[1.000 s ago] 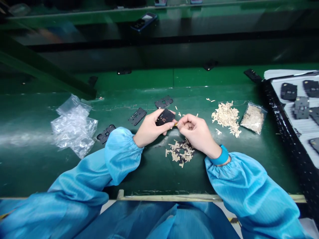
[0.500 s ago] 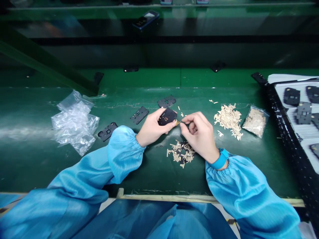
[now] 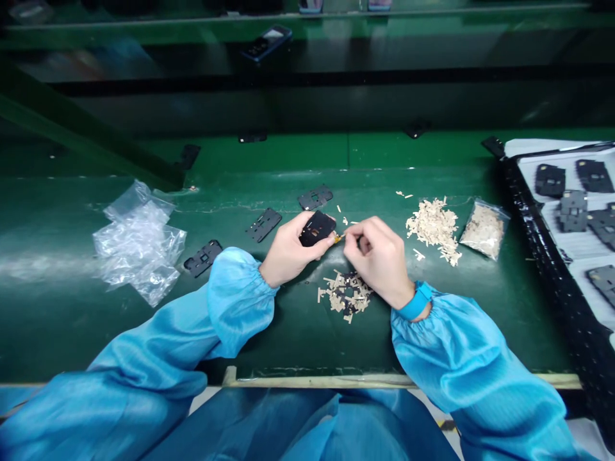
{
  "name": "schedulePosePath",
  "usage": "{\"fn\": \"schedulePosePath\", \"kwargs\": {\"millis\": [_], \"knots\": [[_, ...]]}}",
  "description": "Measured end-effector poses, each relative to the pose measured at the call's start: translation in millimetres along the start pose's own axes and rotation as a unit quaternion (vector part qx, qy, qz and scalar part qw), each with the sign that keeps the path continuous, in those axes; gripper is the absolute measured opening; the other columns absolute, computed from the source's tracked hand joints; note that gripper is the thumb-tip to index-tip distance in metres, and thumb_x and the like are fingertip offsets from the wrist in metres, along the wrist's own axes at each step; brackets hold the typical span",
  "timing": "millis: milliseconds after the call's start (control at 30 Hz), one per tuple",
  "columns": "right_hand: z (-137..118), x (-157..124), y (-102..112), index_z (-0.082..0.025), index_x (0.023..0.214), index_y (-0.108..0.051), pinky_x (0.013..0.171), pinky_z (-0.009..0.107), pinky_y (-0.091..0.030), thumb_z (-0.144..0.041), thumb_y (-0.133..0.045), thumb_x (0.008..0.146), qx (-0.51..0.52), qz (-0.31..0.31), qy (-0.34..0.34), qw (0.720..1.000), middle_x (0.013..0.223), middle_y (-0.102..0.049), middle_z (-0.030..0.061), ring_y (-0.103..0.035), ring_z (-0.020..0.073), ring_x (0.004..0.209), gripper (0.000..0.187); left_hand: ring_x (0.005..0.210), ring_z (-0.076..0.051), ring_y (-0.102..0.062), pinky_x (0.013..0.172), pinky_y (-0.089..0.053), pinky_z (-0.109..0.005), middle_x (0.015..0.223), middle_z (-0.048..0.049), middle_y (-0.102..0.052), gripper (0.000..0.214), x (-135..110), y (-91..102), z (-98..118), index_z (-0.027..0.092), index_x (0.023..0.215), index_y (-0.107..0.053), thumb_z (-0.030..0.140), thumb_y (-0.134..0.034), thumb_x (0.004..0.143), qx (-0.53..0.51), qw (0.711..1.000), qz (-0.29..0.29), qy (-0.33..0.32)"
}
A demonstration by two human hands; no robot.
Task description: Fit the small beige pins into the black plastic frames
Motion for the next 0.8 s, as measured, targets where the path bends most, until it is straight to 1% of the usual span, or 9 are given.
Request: {"fn": "schedulePosePath", "kwargs": {"millis": [100,167,267,367,400,467,533,567,800], "knots": [[23.1,9.5,16.9,-0.021,0.081,-0.066,0.059,0.032,-0.041,-0.024,-0.060,0.094,-0.023,0.056,-0.057,0.996,0.078,-0.060,0.0029,-0.052,0.0151,0.061,0.015,0.088,-0.017,-0.071,0.083,-0.057,-0.029,0.095,-0.0038,-0.074,0.028,-1.0,4.6,-0.5,0.017,0.109,-0.067,0.031,-0.074,0.086,0.010,1.000,0.012,-0.015],[32.0,14.6,22.7,-0.020,0.075,-0.064,0.061,0.033,-0.040,-0.028,-0.061,0.095,-0.042,0.063,-0.064,0.995,0.073,-0.057,0.0025,-0.051,0.0162,0.063,0.022,0.086,-0.016,-0.071,0.084,-0.057,-0.030,0.097,-0.0042,-0.075,0.035,-3.2,9.1,4.3,0.019,0.116,-0.066,0.033,-0.077,0.086,0.043,0.997,0.025,-0.053],[29.5,16.7,20.7,-0.020,0.086,-0.069,0.067,0.034,-0.042,-0.026,-0.065,0.092,-0.019,0.037,-0.043,0.998,0.083,-0.060,0.0044,-0.051,0.0172,0.070,0.009,0.073,-0.011,-0.068,0.079,-0.058,-0.028,0.097,-0.0037,-0.074,0.041,-9.7,16.6,17.0,0.022,0.119,-0.066,0.037,-0.080,0.084,0.109,0.982,0.060,-0.139],[23.5,11.4,3.9,-0.020,0.103,-0.070,0.064,0.031,-0.043,-0.028,-0.066,0.091,0.130,-0.055,-0.094,0.986,0.093,-0.062,0.0048,-0.052,0.0152,0.071,0.015,0.068,-0.009,-0.065,0.077,-0.058,-0.027,0.099,-0.0033,-0.072,0.050,-16.4,21.4,27.1,0.023,0.123,-0.064,0.041,-0.083,0.081,0.137,0.963,0.088,-0.217],[21.6,7.3,-6.3,-0.019,0.100,-0.070,0.060,0.029,-0.042,-0.032,-0.066,0.092,0.197,-0.109,-0.131,0.965,0.087,-0.062,0.0034,-0.051,0.0138,0.067,0.016,0.069,-0.009,-0.066,0.076,-0.058,-0.026,0.100,-0.0032,-0.072,0.053,-17.5,21.9,28.5,0.023,0.124,-0.063,0.042,-0.083,0.079,0.134,0.959,0.088,-0.232],[15.1,-4.4,-25.6,-0.018,0.091,-0.068,0.052,0.026,-0.036,-0.042,-0.066,0.092,0.320,-0.216,-0.206,0.899,0.074,-0.059,-0.0002,-0.045,0.0105,0.058,0.024,0.069,-0.008,-0.066,0.076,-0.057,-0.025,0.100,-0.0031,-0.072,0.057,-18.3,21.9,30.0,0.023,0.126,-0.061,0.043,-0.084,0.078,0.122,0.956,0.083,-0.253],[9.6,-13.9,-35.6,-0.017,0.084,-0.067,0.048,0.023,-0.031,-0.047,-0.067,0.091,0.399,-0.273,-0.262,0.835,0.069,-0.057,-0.0016,-0.040,0.0078,0.053,0.031,0.070,-0.008,-0.066,0.076,-0.057,-0.024,0.100,-0.0032,-0.072,0.057,-18.8,20.9,31.6,0.023,0.127,-0.061,0.044,-0.084,0.078,0.112,0.953,0.076,-0.270],[8.4,-16.6,-37.6,-0.016,0.082,-0.066,0.046,0.022,-0.029,-0.047,-0.069,0.089,0.423,-0.282,-0.283,0.813,0.069,-0.057,-0.0016,-0.039,0.0070,0.052,0.032,0.070,-0.008,-0.066,0.075,-0.057,-0.024,0.101,-0.0033,-0.072,0.057,-19.1,20.4,32.4,0.023,0.127,-0.061,0.045,-0.083,0.078,0.111,0.952,0.074,-0.276],[2.5,-25.7,-45.8,-0.015,0.078,-0.067,0.045,0.021,-0.031,-0.039,-0.082,0.076,0.489,-0.303,-0.349,0.740,0.069,-0.059,-0.0008,-0.042,0.0065,0.052,0.028,0.069,-0.010,-0.066,0.076,-0.058,-0.027,0.102,-0.0052,-0.073,0.058,-19.0,19.2,28.1,0.022,0.125,-0.061,0.054,-0.078,0.080,0.140,0.952,0.071,-0.264]]}}
Point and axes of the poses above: each hand's wrist, its own x-axis towards the middle knuckle, its own y-axis out of the back of the hand, z = x × y, the point moved 8 cm from there along x, towards the middle knuckle
